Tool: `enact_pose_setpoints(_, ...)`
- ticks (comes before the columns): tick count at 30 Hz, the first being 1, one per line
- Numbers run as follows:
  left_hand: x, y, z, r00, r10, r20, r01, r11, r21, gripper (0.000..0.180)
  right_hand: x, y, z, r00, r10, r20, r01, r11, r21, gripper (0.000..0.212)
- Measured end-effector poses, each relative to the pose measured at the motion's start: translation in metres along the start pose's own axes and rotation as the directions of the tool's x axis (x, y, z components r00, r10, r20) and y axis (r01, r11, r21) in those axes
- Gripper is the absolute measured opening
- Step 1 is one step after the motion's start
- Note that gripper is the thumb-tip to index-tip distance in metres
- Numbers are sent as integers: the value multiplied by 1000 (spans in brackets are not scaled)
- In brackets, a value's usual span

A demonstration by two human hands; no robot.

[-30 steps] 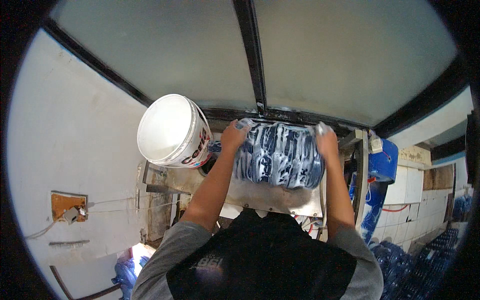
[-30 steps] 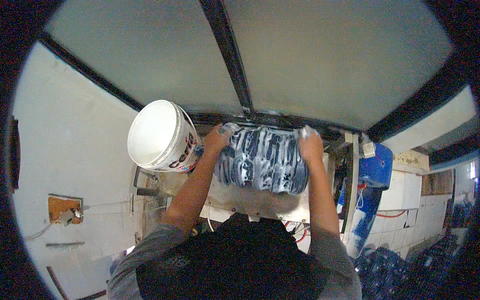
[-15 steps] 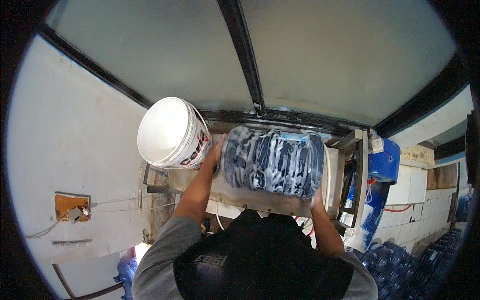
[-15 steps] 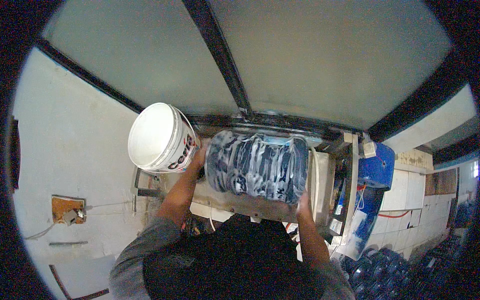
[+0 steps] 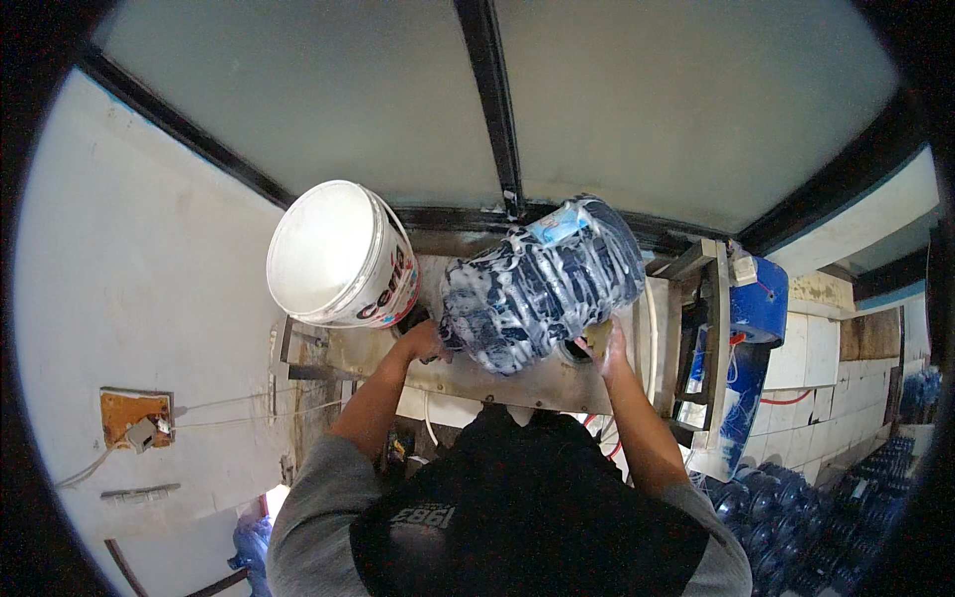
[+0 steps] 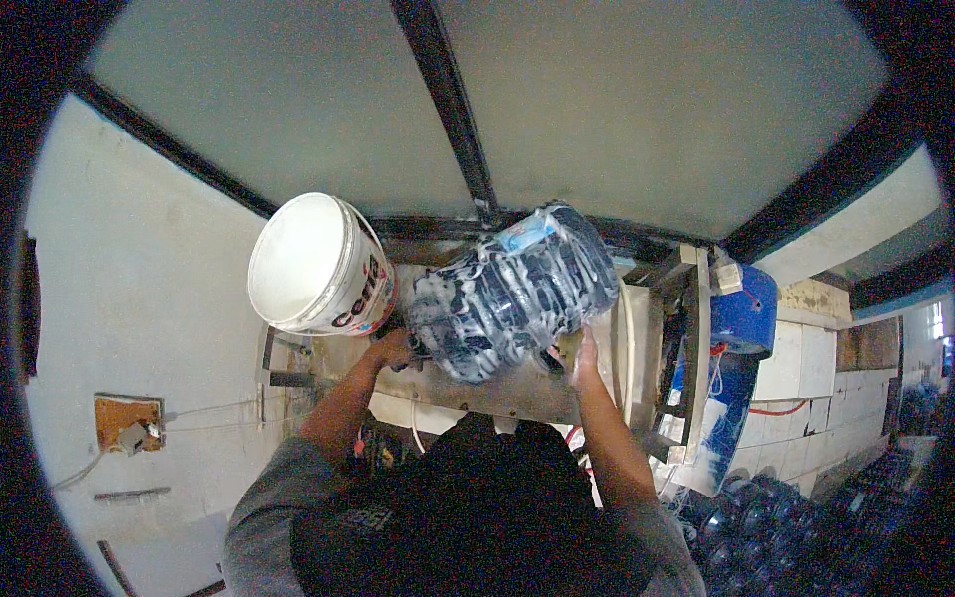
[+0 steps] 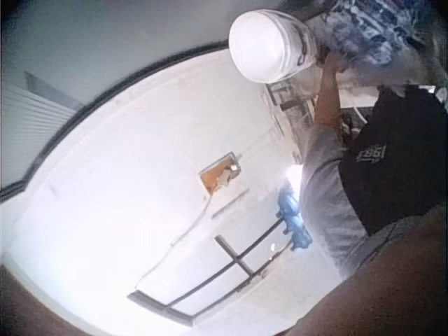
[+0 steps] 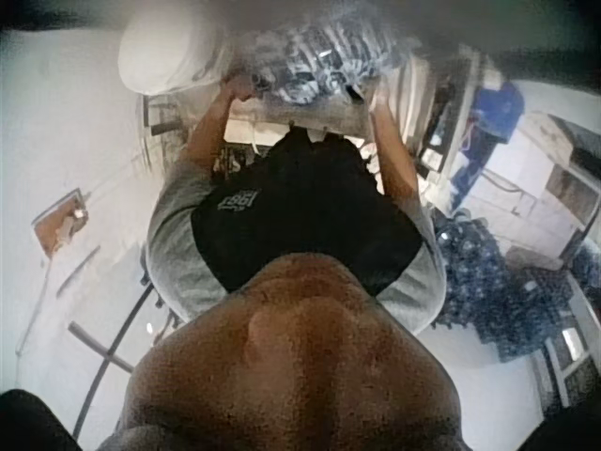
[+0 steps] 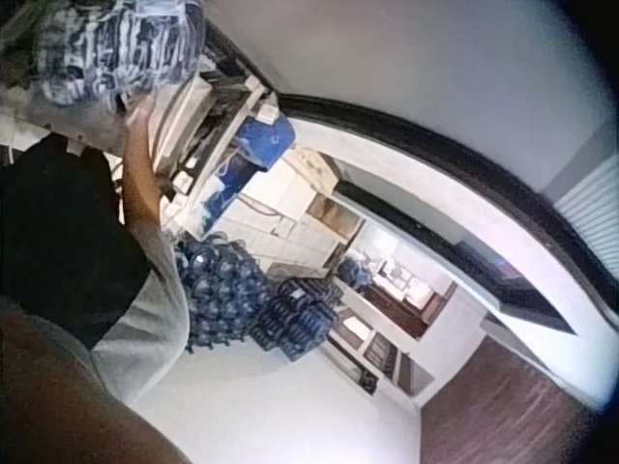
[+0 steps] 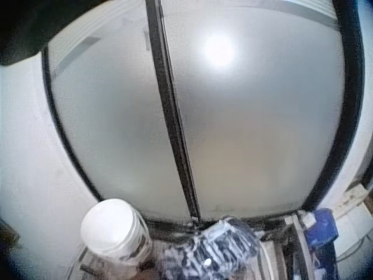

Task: The person scrubs the outside of a large blue water jug with a soapy sponge at a wash basin, turns it over to clean all sides, and sets it aside.

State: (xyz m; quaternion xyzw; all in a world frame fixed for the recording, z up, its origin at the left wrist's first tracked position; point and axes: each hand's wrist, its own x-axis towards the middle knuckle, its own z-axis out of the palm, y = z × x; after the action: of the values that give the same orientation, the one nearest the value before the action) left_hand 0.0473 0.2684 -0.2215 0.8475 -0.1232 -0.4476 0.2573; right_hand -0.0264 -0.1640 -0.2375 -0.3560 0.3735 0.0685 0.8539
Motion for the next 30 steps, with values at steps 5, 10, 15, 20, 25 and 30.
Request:
enact_pose_setpoints(5, -18, 2, 47, 944, 59, -325, -41, 997, 64, 57, 20, 76, -32, 973, 229, 40, -220, 963, -158, 58)
enact_pose_setpoints(10, -1, -16, 102, 904, 51, -424, -9, 995, 99, 68, -15, 156, -56, 883, 361, 301, -347, 932, -101, 47)
enact_pose_setpoints(15, -53, 30, 132, 801, 92, -592, -154, 987, -55, 62, -85, 160, 2, 843, 471, 261, -378, 863, -335, 43)
enact_pose_setpoints(20, -28, 15, 201, 729, 88, -679, -435, 825, -361, 51, -97, 222, -12, 877, 423, 225, -323, 869, -375, 43)
enact_pose_setpoints(25, -49, 24, 224, 713, 86, -696, -575, 640, -510, 45, -122, 279, 4, 902, 410, 135, -351, 879, -323, 44)
enact_pose_setpoints(30, -61, 15, 244, 730, 84, -678, -613, 518, -596, 44, -134, 320, 10, 908, 391, 154, -389, 920, -45, 42)
